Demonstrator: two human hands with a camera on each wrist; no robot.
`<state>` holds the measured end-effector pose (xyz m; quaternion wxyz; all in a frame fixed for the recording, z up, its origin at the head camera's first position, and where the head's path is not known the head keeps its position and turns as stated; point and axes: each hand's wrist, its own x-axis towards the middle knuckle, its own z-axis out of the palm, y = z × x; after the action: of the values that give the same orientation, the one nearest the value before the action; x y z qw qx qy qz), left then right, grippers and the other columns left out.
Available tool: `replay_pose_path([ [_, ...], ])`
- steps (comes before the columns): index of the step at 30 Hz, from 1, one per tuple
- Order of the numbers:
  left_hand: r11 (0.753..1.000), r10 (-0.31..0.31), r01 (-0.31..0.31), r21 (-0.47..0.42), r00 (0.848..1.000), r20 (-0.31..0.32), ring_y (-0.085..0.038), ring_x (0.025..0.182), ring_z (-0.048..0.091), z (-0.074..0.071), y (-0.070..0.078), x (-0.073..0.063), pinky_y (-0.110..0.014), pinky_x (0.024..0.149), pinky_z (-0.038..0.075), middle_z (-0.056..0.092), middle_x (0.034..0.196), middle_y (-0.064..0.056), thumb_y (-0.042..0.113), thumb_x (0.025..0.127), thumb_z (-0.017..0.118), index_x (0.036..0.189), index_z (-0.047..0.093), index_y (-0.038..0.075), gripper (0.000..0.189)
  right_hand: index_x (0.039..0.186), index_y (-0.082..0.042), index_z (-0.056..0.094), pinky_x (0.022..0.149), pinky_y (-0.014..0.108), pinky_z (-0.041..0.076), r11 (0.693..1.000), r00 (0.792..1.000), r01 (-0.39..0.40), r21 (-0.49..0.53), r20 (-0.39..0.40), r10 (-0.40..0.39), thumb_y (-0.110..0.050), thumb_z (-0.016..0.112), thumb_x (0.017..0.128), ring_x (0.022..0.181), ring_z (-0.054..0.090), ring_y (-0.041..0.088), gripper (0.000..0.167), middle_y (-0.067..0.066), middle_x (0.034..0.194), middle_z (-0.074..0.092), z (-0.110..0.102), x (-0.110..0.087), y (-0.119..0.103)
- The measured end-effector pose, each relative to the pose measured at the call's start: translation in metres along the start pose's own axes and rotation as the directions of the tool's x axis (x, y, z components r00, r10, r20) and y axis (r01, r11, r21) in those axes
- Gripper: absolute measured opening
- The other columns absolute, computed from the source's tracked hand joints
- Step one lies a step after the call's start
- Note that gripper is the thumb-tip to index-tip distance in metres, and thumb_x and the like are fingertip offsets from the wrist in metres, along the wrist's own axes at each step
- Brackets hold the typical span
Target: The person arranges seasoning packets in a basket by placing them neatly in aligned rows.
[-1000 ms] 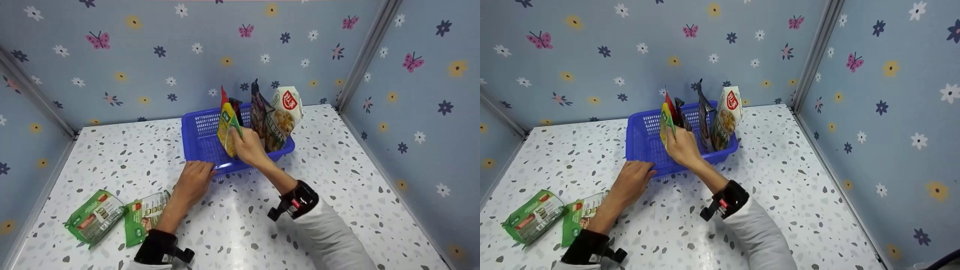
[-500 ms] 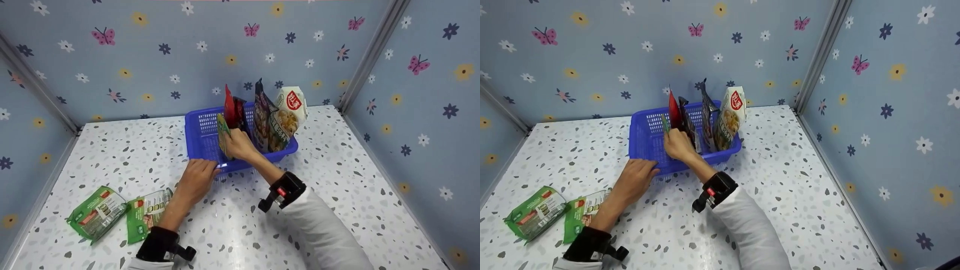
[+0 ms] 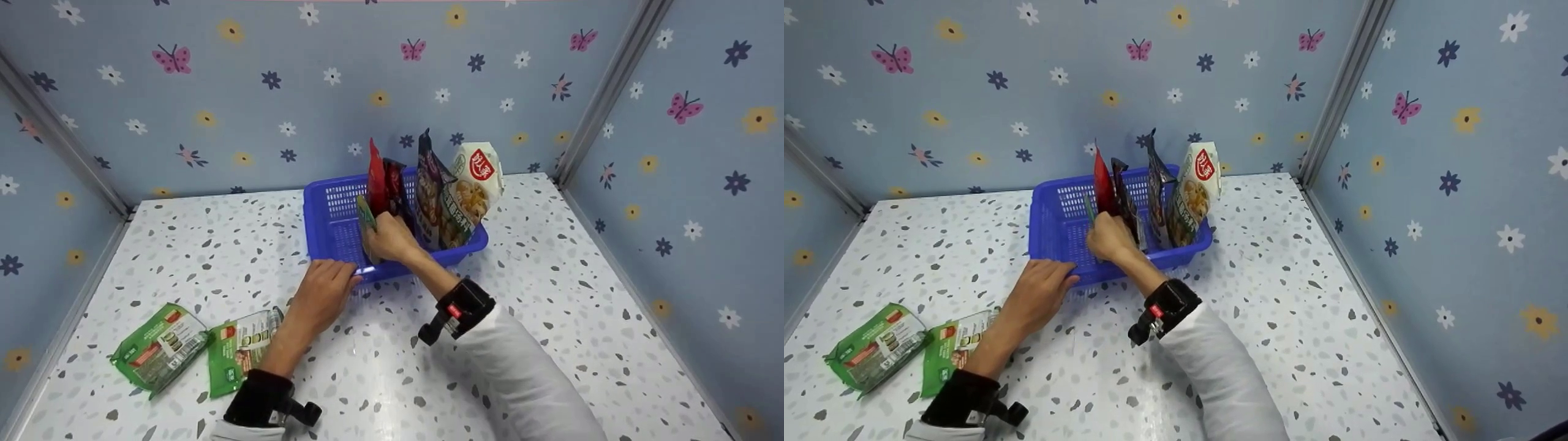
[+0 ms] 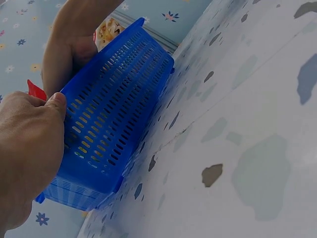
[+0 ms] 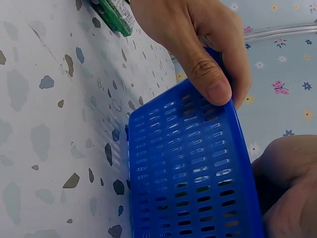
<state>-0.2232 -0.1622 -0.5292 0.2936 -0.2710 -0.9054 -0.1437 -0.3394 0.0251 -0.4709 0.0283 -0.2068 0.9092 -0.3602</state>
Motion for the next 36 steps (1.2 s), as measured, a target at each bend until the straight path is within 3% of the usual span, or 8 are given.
replay_pose_path([
  [4,1.000,-0.009,0.009,-0.001,1.000,0.012,-0.024,0.086,0.072,-0.001,0.001,0.000,-0.042,0.090,0.059,0.079,0.097,-0.006,0.026,0.113,0.068,0.117,0.073,0.006,0.021,0.075,-0.015,0.050,0.058,0.032,0.043,0.995,0.998,-0.070,-0.073,-0.004,0.070,-0.005,0.062,0.105,0.062,0.052,0.019,0.034,-0.002,0.068,0.048,-0.008,-0.010,-0.019],
  [10,1.000,-0.023,0.023,-0.005,0.999,0.040,-0.024,0.089,0.073,-0.001,0.001,0.001,-0.043,0.094,0.060,0.080,0.101,-0.007,0.026,0.115,0.065,0.119,0.073,0.005,0.023,0.076,-0.013,0.055,0.059,0.030,0.044,0.988,0.995,-0.089,-0.125,-0.055,0.083,-0.003,0.062,0.107,0.066,0.055,0.018,0.033,-0.003,0.066,0.052,-0.005,-0.014,-0.023],
  [20,1.000,-0.009,0.009,0.011,1.000,0.002,-0.025,0.087,0.073,0.000,0.001,0.001,-0.043,0.093,0.059,0.079,0.098,-0.008,0.025,0.113,0.069,0.118,0.073,0.005,0.022,0.069,-0.018,0.042,0.054,0.031,0.038,0.991,0.994,-0.107,-0.085,-0.029,0.105,-0.008,0.065,0.104,0.059,0.048,0.017,0.044,-0.005,0.063,0.041,-0.006,-0.015,-0.021],
  [29,1.000,-0.014,0.014,0.002,1.000,0.007,-0.025,0.086,0.071,0.000,0.001,0.001,-0.043,0.093,0.059,0.078,0.095,-0.006,0.025,0.113,0.068,0.115,0.073,0.006,0.020,0.070,-0.018,0.046,0.057,0.031,0.041,0.988,0.991,-0.131,-0.086,-0.046,0.127,-0.004,0.061,0.105,0.061,0.051,0.017,0.041,-0.004,0.064,0.045,-0.004,-0.016,-0.020],
  [36,1.000,-0.014,0.014,-0.008,1.000,0.009,-0.025,0.087,0.071,0.000,0.001,0.001,-0.043,0.093,0.059,0.078,0.097,-0.007,0.025,0.113,0.068,0.117,0.073,0.006,0.020,0.069,-0.018,0.043,0.057,0.034,0.043,0.988,0.989,-0.139,-0.067,-0.065,0.134,-0.011,0.066,0.106,0.062,0.054,0.019,0.044,-0.003,0.065,0.046,-0.003,-0.016,-0.021],
])
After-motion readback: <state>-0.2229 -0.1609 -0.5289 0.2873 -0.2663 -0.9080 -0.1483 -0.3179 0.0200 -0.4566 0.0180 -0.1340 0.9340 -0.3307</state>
